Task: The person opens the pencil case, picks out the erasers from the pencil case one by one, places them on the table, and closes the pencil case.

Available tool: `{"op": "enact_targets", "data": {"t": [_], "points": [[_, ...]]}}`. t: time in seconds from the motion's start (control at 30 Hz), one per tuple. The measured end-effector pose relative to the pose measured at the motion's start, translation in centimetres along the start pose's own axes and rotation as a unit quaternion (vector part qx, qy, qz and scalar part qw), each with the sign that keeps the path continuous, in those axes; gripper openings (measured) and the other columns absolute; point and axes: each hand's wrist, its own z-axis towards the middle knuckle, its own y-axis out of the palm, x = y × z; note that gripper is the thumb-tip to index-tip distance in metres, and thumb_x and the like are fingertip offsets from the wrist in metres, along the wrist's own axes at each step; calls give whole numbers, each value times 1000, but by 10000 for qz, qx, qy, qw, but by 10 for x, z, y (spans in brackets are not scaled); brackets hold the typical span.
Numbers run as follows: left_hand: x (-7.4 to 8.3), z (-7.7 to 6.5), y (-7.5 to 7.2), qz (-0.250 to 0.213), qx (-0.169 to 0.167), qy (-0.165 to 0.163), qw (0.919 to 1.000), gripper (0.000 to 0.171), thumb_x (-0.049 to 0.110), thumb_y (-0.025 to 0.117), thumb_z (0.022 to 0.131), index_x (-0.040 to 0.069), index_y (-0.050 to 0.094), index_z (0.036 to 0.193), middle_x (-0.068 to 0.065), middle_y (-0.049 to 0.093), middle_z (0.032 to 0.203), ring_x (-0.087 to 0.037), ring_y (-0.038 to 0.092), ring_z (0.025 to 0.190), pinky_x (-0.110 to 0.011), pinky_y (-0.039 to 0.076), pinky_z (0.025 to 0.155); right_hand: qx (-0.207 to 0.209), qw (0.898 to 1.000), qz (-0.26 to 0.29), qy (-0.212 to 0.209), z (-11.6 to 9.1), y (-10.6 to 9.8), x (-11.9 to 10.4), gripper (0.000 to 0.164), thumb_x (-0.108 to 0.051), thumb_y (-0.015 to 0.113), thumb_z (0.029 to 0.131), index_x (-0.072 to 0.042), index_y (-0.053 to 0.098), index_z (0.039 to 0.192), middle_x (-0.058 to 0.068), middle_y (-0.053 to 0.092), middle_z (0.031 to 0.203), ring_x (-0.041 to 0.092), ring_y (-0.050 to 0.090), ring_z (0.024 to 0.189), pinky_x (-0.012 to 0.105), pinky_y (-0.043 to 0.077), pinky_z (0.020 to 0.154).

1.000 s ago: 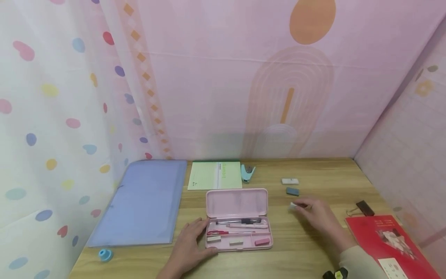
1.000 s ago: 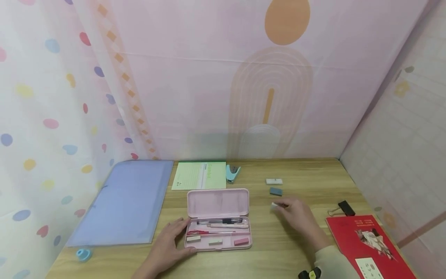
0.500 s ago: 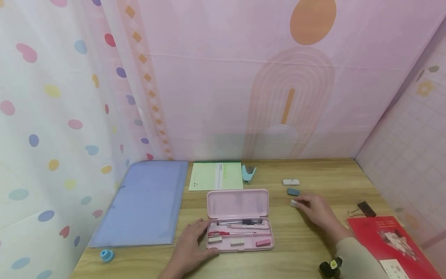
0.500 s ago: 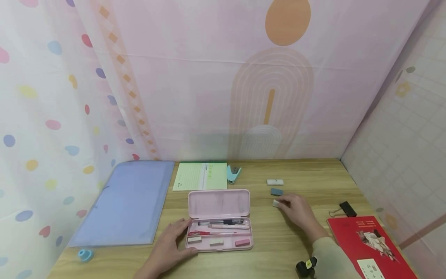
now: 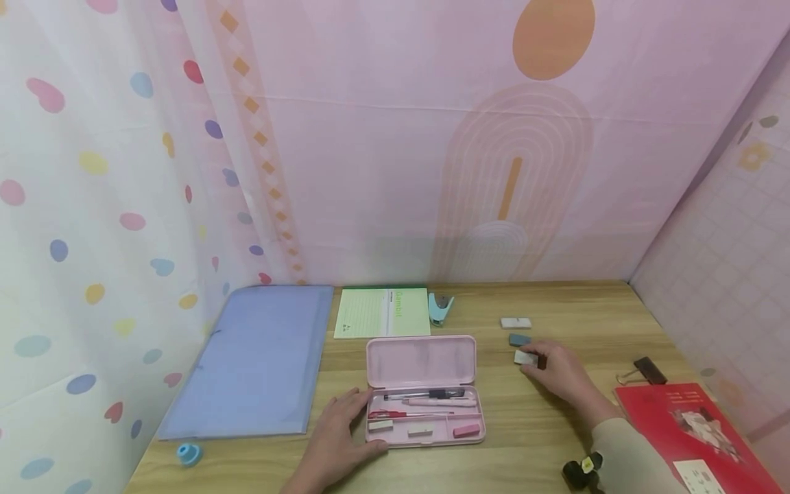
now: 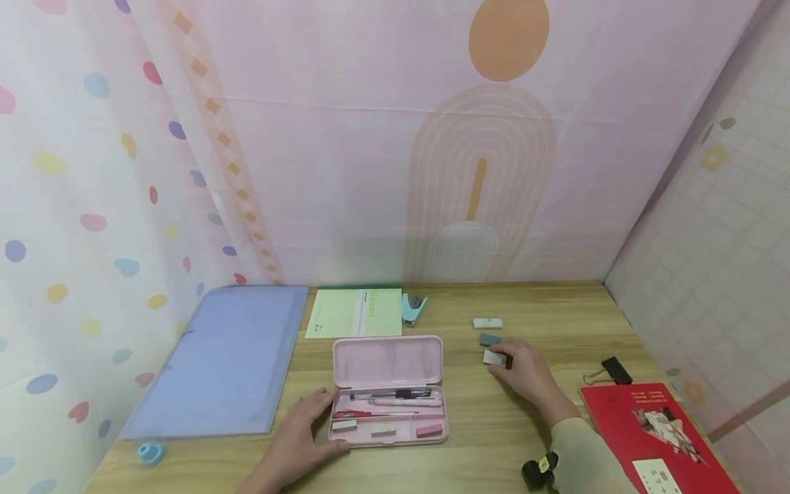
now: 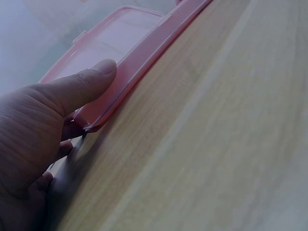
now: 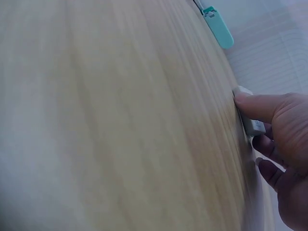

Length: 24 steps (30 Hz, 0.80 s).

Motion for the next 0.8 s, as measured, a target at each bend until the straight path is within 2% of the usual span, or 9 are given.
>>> {"op": "enact_targets", "data": {"t": [0.27, 0.5, 0.8], "points": [[0, 0, 0, 71, -45, -17, 10000, 100, 77, 66, 65, 14, 50, 141, -9, 52, 139, -29, 40, 134, -54, 20, 115, -69, 9999, -118, -85, 0, 1, 2, 27, -19, 78, 81, -13, 74, 106, 3, 64, 102, 13, 53, 81, 28, 48, 66], [0, 1, 1, 111, -83, -92, 9999, 100, 77, 66, 64, 14, 50, 141, -8, 52, 139, -30, 40, 134, -54, 20, 115, -204, 9998, -9, -45, -1, 0, 1, 27, -19, 77, 82, -12, 74, 108, 2, 61, 98, 14, 50, 78, 26, 46, 63], [0, 1, 1, 19, -61, -129, 9999, 100, 76, 67, 64, 16, 49, 141, -7, 52, 140, -28, 38, 135, -52, 20, 116, -185, 9998, -33, -23, -1, 0, 1, 28, -21, 77, 83, -13, 73, 109, 2, 61, 99, 14, 50, 79, 27, 46, 65]]}}
